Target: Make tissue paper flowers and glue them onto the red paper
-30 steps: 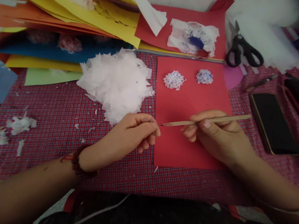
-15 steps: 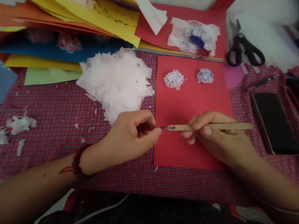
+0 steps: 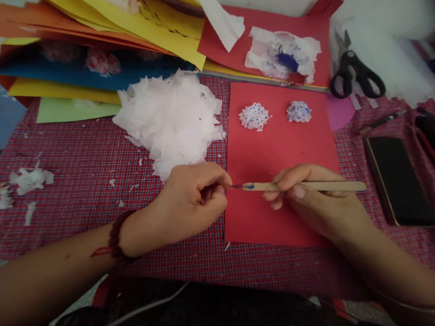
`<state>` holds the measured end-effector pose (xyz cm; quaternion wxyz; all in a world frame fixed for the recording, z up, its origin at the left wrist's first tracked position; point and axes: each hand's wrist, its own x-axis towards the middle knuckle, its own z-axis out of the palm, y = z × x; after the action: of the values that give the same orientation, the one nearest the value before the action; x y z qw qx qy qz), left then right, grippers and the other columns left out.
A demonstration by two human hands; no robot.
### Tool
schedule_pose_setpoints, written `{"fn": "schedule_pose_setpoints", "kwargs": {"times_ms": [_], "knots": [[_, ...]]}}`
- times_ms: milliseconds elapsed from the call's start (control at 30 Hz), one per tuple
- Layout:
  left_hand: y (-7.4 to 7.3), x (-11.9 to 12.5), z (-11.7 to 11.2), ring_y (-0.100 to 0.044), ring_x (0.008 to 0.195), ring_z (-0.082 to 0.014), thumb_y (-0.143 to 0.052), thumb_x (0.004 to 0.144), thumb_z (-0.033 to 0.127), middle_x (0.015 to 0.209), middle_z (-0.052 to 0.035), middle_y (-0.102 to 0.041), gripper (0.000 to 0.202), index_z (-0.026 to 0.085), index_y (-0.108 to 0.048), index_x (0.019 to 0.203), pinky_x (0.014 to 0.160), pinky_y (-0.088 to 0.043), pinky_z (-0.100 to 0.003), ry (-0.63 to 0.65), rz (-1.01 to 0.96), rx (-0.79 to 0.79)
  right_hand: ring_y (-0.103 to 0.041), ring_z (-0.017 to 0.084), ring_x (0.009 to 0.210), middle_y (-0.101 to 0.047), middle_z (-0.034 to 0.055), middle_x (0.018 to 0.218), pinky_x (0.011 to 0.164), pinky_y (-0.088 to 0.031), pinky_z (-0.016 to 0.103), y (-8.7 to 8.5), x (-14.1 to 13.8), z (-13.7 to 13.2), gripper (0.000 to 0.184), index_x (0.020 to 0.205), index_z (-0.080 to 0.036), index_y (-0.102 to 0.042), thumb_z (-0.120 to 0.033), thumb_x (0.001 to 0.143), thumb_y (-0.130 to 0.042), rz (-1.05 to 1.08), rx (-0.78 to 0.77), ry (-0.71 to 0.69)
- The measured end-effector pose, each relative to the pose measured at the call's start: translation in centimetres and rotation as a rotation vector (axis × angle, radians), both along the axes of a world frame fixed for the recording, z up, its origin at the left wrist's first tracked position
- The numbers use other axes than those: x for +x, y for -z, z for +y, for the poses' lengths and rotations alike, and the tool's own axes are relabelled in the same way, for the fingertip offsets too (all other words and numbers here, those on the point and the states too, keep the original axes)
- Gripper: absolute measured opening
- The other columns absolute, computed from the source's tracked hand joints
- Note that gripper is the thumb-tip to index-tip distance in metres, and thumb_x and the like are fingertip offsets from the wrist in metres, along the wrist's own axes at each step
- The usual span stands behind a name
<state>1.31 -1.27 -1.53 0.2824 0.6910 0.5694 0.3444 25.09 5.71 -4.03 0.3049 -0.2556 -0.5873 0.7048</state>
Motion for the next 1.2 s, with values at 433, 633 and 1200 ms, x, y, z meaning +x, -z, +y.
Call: {"fn": "schedule_pose_setpoints", "kwargs": {"times_ms": [433, 633, 1200], "knots": [[-0.2, 0.0, 0.5, -0.049, 0.051, -0.0052, -0.053, 0.09, 0.022, 0.065, 0.0044, -0.059, 0.013, 0.016, -0.062, 0.083, 0.046, -0.04, -0.016, 0.007, -0.529, -0.411, -0.071, 0.016, 0.072, -0.076, 0.003, 0.085, 0.067, -0.06, 0.031, -0.4, -0.1, 0.1, 0.014, 0.102, -0.026, -0.075, -0.028, 0.09, -0.068, -0.01, -0.056, 0.094], [-0.2, 0.1, 0.5, -0.048, 0.05, -0.0051, -0.061, 0.086, 0.025, 0.061, 0.0039, -0.058, 0.011, 0.015, -0.064, 0.084, 0.042, -0.036, -0.015, 0.033, -0.663, -0.544, -0.058, 0.014, 0.058, -0.056, -0.0005, 0.06, 0.062, -0.055, 0.031, -0.7, -0.7, 0.8, 0.024, 0.077, -0.023, -0.072, -0.039, 0.092, -0.062, 0.073, -0.1, 0.173], [0.7, -0.3, -0.1, -0.039, 0.056, -0.0122, -0.058, 0.097, 0.035, 0.057, 0.0027, -0.042, 0.045, 0.019, -0.041, 0.059, 0.053, -0.032, -0.027, 0.243, 0.297, 0.542, -0.049, 0.009, 0.061, -0.057, -0.0024, 0.076, 0.051, -0.04, 0.023, -2.0, -3.4, -2.4, 0.011, 0.085, -0.024, -0.056, -0.023, 0.086, -0.067, -0.094, 0.164, -0.12]]}}
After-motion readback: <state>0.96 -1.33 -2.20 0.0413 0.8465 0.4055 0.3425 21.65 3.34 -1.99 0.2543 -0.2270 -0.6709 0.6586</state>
